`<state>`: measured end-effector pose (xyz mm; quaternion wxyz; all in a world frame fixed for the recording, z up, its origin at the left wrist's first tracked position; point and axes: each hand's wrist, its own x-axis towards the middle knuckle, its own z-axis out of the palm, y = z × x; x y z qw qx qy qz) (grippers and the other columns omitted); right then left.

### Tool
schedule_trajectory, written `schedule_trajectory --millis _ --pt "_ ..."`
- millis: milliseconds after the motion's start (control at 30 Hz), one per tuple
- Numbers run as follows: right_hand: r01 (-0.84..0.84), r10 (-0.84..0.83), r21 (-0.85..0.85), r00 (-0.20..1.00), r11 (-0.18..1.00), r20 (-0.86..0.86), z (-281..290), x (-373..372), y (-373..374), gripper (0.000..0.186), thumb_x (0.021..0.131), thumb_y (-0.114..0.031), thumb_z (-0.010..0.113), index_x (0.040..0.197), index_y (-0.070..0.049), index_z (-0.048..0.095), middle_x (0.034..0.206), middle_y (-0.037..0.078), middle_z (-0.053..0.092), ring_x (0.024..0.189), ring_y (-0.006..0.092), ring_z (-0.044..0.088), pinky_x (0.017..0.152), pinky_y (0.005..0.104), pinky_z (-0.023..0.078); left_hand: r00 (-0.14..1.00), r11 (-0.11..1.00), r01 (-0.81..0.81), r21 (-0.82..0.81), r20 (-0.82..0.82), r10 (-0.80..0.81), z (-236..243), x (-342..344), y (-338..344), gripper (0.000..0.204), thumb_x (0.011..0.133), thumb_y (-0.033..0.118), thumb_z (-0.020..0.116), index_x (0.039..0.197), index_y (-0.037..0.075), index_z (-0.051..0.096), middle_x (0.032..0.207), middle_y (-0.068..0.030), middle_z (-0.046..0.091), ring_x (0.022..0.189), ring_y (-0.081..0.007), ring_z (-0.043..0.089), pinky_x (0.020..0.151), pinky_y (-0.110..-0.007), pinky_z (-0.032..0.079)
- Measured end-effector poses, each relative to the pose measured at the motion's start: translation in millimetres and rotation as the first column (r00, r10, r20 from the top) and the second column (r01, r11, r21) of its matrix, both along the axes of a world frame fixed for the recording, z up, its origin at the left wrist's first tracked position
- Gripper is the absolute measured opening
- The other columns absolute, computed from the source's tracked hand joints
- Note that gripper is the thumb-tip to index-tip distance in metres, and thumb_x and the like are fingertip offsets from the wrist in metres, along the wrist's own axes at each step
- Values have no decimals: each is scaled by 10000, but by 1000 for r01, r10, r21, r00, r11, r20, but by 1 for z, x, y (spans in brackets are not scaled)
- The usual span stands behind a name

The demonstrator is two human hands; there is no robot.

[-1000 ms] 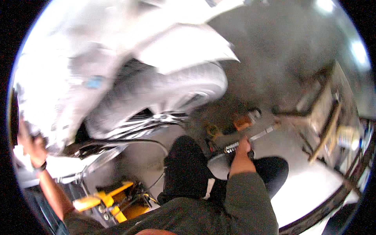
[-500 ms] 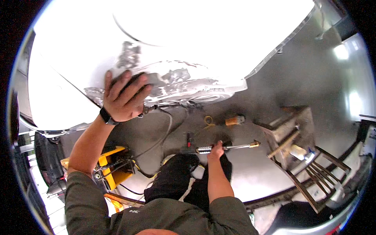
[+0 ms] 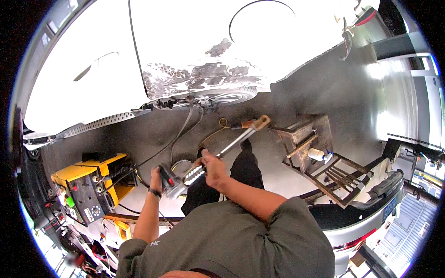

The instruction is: The person uses a hammer to tap on a damaged car fender and then uses a slide hammer to pull out dents in the metal.

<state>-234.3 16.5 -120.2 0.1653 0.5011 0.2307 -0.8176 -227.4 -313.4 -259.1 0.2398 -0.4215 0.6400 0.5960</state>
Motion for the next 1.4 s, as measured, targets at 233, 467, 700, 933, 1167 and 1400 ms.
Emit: schedule_trajectory --millis 233,467,700,933,1167,1400 --pt "-500 477 -128 861 856 -176 51 -14 18 445 1062 -294 610 669 -152 461 726 76 592 789 224 632 773 396 488 907 936 -143 320 421 -5 95 148 52 439 949 580 527 1036 181 689 866 -29 712 723 -227 631 663 -391 504" --pt "-659 648 -291 747 694 -146 78 -11 100 405 1058 -311 599 712 -153 460 728 78 596 741 220 619 710 387 488 858 795 -409 448 484 169 167 238 206 405 1050 381 483 1154 47 687 973 -109 765 809 -229 753 771 -411 636" --pt "-791 747 -287 608 540 -270 86 -30 143 353 1060 -345 571 781 -152 473 771 71 627 771 215 671 644 369 466 826 770 -495 403 492 274 245 214 314 349 1099 471 522 1214 154 612 909 1 704 741 -137 706 656 -309 616" --pt "-786 765 -336 603 520 -226 98 -32 156 313 1053 -344 595 862 -123 485 812 77 629 780 227 674 706 393 522 859 799 -449 401 442 260 257 233 326 465 1086 563 491 1256 146 608 948 -1 720 783 -151 717 714 -370 645" --pt "-777 755 -360 611 515 -239 118 -37 153 342 1070 -337 571 826 -114 481 842 83 611 851 271 670 789 464 562 828 800 -455 391 517 219 302 214 321 454 1086 553 471 1235 148 612 854 -116 755 656 -226 749 591 -366 647" --pt "-713 575 -202 673 671 -466 104 -103 156 190 1039 -261 592 1030 -72 575 702 57 597 694 240 648 719 449 567 837 817 -435 379 505 211 320 219 308 482 1073 537 469 1285 129 612 937 -175 783 666 -243 771 562 -338 649"
